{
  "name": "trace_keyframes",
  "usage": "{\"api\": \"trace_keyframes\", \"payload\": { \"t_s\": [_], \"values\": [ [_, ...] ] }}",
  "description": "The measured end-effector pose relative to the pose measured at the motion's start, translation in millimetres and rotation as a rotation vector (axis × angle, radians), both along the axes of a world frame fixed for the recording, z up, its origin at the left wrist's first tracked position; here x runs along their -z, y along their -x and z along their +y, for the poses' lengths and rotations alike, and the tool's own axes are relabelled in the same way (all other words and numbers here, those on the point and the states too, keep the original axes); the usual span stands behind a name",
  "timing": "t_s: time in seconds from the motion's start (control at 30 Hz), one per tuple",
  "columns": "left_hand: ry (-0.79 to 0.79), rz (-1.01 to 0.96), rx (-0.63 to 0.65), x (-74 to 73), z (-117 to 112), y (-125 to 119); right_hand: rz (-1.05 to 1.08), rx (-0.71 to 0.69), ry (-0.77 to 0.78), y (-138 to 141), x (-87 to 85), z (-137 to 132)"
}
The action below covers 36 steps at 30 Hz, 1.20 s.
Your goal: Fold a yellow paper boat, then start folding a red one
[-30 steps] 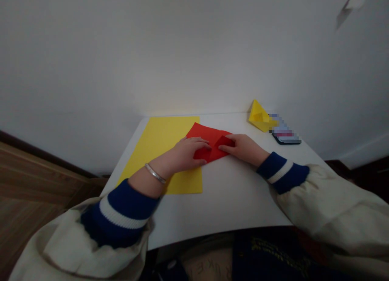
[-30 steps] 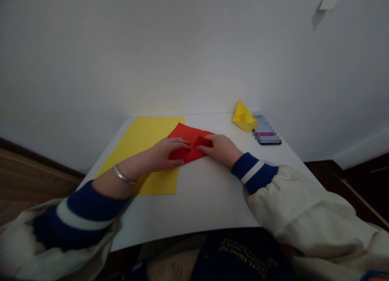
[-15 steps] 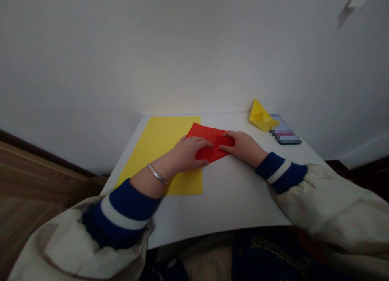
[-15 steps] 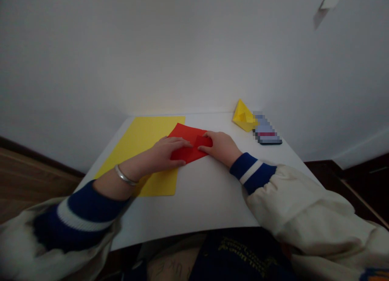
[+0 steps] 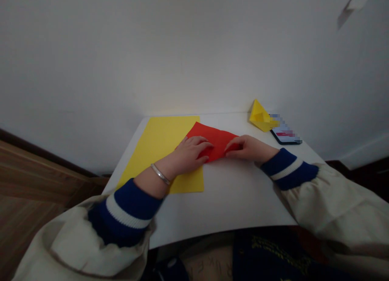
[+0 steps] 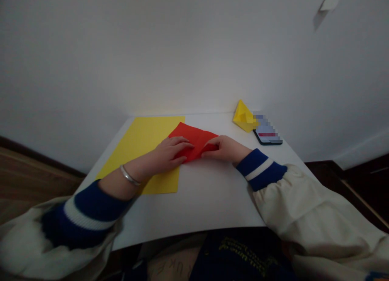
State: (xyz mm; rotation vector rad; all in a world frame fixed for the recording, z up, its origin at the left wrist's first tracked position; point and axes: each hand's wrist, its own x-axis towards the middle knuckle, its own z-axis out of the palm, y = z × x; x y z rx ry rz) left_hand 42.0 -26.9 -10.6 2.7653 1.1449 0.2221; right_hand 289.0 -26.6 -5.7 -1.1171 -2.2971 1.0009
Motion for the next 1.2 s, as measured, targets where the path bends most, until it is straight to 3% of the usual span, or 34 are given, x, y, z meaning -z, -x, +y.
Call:
{"api": "trace_keyframes", "payload": {
  "t_s": [0.17,0.4,0.67,1.03,1.2],
  "values": [
    [0.007,0.079,-0.039,2.4,-1.8,-0.8,-0.016,-0.149,-0.033,-2.0,-2.5,0.2],
    [0.112,0.185,-0.070,-3.6,-3.0,-4.7,-0.255,0.152,-0.053,6.3,-7.8,-4.8],
    [0.205,0.181,-0.115,-11.4,-6.6,-12.2,-0.374,0.315,-0.252,12.7,0.3,1.1],
    [0.165,0.109,-0.104,-5.0,-4.7,-12.1,-0.463,0.340,-0.292,11.7,9.0,13.1],
    [0.166,0.139,-0.080,-8.6,-5.6,-14.5,-0.471,0.372,-0.322,12.9,11.0,12.6]
  ]
}}
